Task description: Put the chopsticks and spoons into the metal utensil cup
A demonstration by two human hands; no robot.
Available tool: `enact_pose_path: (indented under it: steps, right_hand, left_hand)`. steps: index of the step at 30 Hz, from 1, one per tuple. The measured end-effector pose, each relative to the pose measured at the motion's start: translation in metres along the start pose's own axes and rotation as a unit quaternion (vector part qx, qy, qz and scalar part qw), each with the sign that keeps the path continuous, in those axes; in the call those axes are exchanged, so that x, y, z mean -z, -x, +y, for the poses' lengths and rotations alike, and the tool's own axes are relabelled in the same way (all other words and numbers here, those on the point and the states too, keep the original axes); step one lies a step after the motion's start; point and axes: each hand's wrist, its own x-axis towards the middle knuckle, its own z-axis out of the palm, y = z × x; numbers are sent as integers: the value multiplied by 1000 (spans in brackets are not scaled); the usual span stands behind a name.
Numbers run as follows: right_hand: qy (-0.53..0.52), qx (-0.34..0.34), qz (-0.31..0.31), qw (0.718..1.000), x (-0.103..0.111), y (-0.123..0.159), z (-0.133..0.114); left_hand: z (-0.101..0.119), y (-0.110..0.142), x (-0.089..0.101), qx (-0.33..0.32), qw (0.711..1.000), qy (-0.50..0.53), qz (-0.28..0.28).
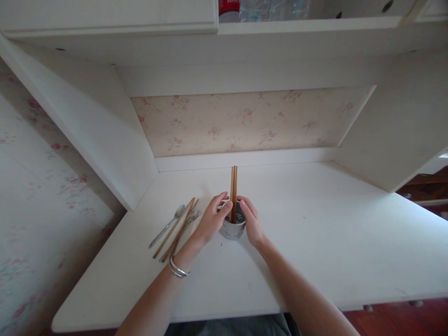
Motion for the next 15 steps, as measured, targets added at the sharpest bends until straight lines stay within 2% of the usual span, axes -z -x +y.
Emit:
enact_pose_path:
  steps: [3, 7, 11, 15]
  right_hand:
    - [-1, -3, -2, 1000, 0, 2, 2]
    - [-13, 5, 39, 999, 0, 1, 1]
    - [4, 60, 148, 987, 3, -5, -6]
    - [53, 118, 261, 957, -1, -3, -26]
  left_hand:
    - [-6, 13, -4, 15, 995, 83, -52]
    - [-13, 17, -11, 22, 990, 129, -53]
    - [-22, 15, -14, 10, 994, 104, -23]
    - [-25, 12, -20, 12, 993, 113, -4]
